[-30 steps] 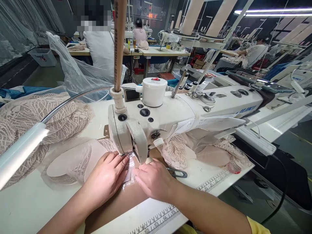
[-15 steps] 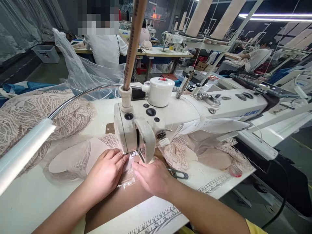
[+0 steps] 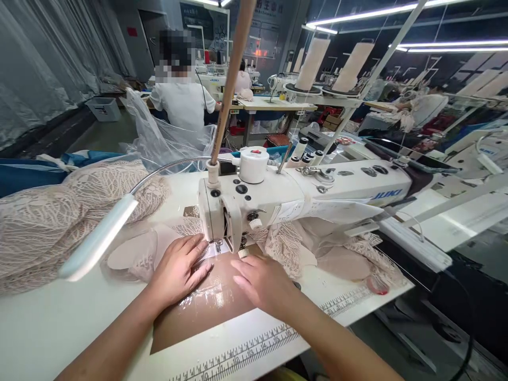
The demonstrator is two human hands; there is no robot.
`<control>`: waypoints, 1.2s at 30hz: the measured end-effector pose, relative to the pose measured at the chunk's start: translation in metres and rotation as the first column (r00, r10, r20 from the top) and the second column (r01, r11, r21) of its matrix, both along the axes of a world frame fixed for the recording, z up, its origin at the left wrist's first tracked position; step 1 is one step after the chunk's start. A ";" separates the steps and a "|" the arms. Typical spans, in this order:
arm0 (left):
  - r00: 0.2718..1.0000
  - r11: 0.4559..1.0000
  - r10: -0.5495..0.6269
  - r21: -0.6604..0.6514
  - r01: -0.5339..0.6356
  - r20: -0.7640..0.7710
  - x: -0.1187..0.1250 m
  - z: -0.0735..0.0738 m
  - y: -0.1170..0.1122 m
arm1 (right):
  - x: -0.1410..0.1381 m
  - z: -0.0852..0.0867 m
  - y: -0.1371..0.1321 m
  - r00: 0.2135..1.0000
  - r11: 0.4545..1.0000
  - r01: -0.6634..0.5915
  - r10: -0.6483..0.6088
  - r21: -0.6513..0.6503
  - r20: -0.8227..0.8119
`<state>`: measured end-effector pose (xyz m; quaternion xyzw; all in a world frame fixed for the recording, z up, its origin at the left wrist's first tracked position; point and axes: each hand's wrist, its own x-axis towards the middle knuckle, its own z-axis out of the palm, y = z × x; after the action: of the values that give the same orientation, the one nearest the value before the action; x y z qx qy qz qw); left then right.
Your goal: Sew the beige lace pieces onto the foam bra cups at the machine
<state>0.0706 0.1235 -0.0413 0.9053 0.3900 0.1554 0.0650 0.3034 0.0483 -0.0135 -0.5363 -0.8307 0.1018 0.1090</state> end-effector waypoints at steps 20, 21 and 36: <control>0.958 0.725 -0.162 -0.631 0.278 0.237 -0.004 0.057 -0.088 | 0.048 -0.037 -0.025 0.963 0.969 0.056 -0.117 0.241 0.244; 0.967 0.742 -0.101 -0.630 0.229 0.233 -0.009 0.056 -0.084 | 0.049 -0.038 -0.024 0.970 0.964 0.062 -0.119 0.257 0.211; 0.776 0.463 0.524 -0.882 0.086 0.351 -0.024 0.021 -0.034 | 0.031 0.000 -0.031 0.945 0.999 0.000 0.010 0.032 -0.326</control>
<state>0.0464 0.0897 -0.0204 0.5898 0.4935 0.2147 0.6021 0.3340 0.0173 -0.0133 -0.5081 -0.8042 0.1764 0.2531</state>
